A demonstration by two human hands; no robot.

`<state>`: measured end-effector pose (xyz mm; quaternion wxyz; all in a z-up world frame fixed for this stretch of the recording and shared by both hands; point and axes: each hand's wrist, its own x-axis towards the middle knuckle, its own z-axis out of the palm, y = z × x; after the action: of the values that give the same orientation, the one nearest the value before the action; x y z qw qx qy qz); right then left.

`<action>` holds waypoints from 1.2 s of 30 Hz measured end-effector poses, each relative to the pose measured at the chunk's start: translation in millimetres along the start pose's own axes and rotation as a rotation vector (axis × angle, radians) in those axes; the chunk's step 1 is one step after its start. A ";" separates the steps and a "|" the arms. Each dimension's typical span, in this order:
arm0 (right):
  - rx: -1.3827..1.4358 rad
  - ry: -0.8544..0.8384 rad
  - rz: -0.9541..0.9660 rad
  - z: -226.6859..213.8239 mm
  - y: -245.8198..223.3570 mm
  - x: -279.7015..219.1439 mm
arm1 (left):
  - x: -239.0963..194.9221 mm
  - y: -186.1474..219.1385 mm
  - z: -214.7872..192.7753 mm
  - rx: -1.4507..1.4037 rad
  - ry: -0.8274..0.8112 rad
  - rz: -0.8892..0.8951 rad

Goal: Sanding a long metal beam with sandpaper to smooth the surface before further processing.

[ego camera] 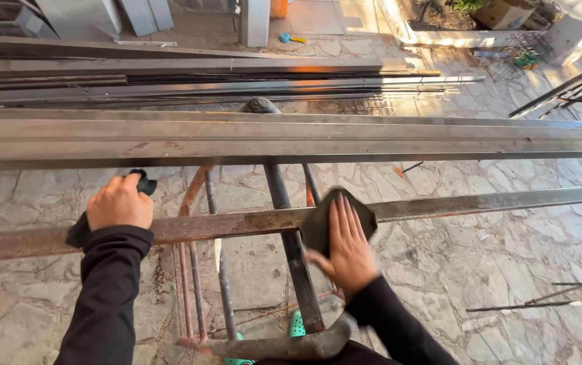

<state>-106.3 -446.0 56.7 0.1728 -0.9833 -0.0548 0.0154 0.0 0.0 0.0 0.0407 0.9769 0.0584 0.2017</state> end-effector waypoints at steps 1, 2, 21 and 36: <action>-0.046 0.077 -0.203 17.1 16.1 -19.8 | -3.5 0.5 1.5 0.001 0.000 -0.003; -0.048 0.078 -0.199 2.4 31.8 -17.8 | -3.7 1.0 6.1 -0.003 -0.002 0.001; -0.135 0.209 0.016 13.3 81.1 13.1 | -7.2 -7.0 4.4 0.088 -0.128 -0.053; -0.062 0.073 0.077 -37.8 104.9 -22.0 | -13.4 -35.6 42.0 0.258 0.051 -0.012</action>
<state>-115.6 -559.2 56.6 0.1434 -0.9895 -0.0109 -0.0153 1.0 31.1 -47.3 -0.0856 0.9682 0.0909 0.2170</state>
